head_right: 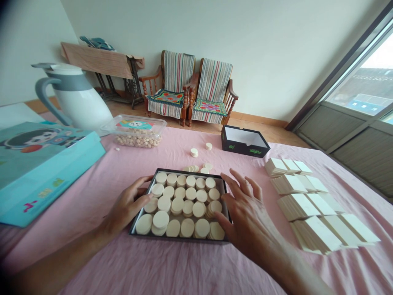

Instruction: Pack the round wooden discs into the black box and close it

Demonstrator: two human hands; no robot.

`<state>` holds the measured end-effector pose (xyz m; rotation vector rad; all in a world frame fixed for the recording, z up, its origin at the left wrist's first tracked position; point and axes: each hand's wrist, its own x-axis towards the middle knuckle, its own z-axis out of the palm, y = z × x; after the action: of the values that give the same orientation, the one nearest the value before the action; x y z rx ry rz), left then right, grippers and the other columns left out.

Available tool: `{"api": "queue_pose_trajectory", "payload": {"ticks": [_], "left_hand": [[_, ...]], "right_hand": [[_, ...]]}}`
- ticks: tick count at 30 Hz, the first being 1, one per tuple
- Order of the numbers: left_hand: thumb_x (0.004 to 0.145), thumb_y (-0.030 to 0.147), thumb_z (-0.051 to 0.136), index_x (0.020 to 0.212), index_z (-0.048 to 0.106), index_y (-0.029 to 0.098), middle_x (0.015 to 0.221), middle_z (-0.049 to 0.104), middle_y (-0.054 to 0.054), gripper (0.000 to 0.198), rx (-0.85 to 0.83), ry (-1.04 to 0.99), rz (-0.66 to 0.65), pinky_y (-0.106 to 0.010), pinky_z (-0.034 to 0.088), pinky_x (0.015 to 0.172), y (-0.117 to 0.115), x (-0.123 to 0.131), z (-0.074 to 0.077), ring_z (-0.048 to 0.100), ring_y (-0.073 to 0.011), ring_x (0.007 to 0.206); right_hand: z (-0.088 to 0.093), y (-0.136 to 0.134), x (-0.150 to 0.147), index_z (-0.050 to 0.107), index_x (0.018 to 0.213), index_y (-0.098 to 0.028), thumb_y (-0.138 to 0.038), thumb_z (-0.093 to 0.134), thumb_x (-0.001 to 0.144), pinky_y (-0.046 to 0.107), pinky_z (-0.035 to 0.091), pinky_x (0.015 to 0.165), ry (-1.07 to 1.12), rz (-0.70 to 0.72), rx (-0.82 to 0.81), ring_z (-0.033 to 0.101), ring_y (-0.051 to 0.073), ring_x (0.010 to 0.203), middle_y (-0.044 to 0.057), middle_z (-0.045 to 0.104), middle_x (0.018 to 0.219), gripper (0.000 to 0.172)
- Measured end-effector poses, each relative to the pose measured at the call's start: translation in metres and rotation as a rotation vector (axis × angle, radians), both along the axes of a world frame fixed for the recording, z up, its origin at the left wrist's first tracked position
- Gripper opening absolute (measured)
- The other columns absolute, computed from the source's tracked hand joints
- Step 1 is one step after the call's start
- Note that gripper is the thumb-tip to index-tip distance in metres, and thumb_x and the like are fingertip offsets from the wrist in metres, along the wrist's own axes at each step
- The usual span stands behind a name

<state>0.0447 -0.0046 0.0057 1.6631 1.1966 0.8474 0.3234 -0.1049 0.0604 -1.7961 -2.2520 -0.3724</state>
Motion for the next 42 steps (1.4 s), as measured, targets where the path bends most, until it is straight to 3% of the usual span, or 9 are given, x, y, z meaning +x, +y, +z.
{"api": "queue_pose_trajectory", "payload": {"ticks": [10,15,18,23,27,31,35,42], "left_hand": [[0.077,0.035,0.052,0.126,0.049,0.015,0.065,0.063,0.0,0.052,-0.011,-0.035,-0.007,-0.026,0.044,0.056,0.0,0.0,-0.002,0.059,-0.0171,0.061],[0.078,0.034,0.052,0.126,0.049,0.015,0.062,0.061,0.001,0.052,-0.023,-0.032,-0.001,-0.025,0.043,0.055,0.0,-0.001,-0.004,0.058,-0.0172,0.059],[0.078,0.034,0.052,0.127,0.048,0.016,0.063,0.061,0.001,0.052,-0.027,-0.029,0.003,-0.025,0.043,0.055,0.0,-0.001,-0.004,0.059,-0.0175,0.061],[0.078,0.033,0.052,0.128,0.046,0.015,0.063,0.061,0.001,0.054,-0.046,-0.027,-0.012,-0.024,0.043,0.056,0.0,-0.001,-0.001,0.06,-0.0174,0.062],[0.078,0.034,0.052,0.128,0.045,0.014,0.064,0.061,0.001,0.054,-0.058,-0.029,-0.009,-0.025,0.042,0.056,-0.001,0.0,-0.001,0.06,-0.0178,0.063],[0.08,0.035,0.05,0.131,0.041,0.015,0.069,0.063,0.0,0.055,-0.078,-0.016,-0.035,-0.026,0.042,0.058,-0.001,-0.002,-0.003,0.06,-0.0179,0.066],[0.08,0.034,0.05,0.132,0.039,0.015,0.07,0.063,0.0,0.056,-0.09,-0.009,-0.041,-0.026,0.041,0.057,-0.001,-0.002,-0.003,0.058,-0.0172,0.064],[0.079,0.032,0.051,0.129,0.044,0.016,0.066,0.061,0.001,0.054,-0.09,-0.05,-0.01,-0.025,0.043,0.058,-0.003,-0.001,0.0,0.059,-0.0176,0.065]], "right_hand": [[-0.011,0.008,0.0,0.067,0.097,-0.019,-0.045,0.057,0.081,0.056,0.031,0.1,0.04,0.025,-0.023,0.03,0.035,0.133,0.013,0.048,0.136,0.031],[-0.015,0.023,0.014,0.06,0.106,-0.021,-0.04,0.047,0.089,0.044,0.044,0.092,0.364,-0.017,0.027,0.05,0.026,0.117,0.012,0.056,0.124,0.029],[-0.015,0.052,0.027,0.057,0.111,-0.021,-0.039,0.047,0.089,0.04,0.048,0.086,0.443,-0.017,0.044,0.057,0.024,0.105,0.01,0.061,0.114,0.03],[-0.014,0.129,0.036,0.06,0.105,-0.017,-0.031,0.053,0.085,0.035,0.046,0.084,0.302,-0.024,-0.053,0.06,0.022,0.094,0.01,0.064,0.103,0.025],[-0.015,0.189,0.034,0.054,0.118,-0.011,-0.018,0.05,0.085,0.03,0.041,0.088,0.01,-0.086,-0.241,0.056,0.022,0.104,0.015,0.06,0.113,0.035],[-0.024,0.234,0.038,0.053,0.122,-0.011,-0.004,0.054,0.076,0.028,0.038,0.09,-0.068,-0.066,-0.335,0.052,0.022,0.11,0.015,0.059,0.117,0.047],[-0.036,0.259,0.045,0.054,0.122,-0.015,0.002,0.056,0.069,0.026,0.038,0.088,-0.132,-0.037,-0.437,0.055,0.02,0.105,0.013,0.06,0.116,0.056],[-0.039,0.275,0.047,0.064,0.105,-0.011,-0.01,0.056,0.074,0.027,0.04,0.083,-0.194,-0.011,-0.497,0.058,0.022,0.099,0.013,0.066,0.106,0.032]]}}
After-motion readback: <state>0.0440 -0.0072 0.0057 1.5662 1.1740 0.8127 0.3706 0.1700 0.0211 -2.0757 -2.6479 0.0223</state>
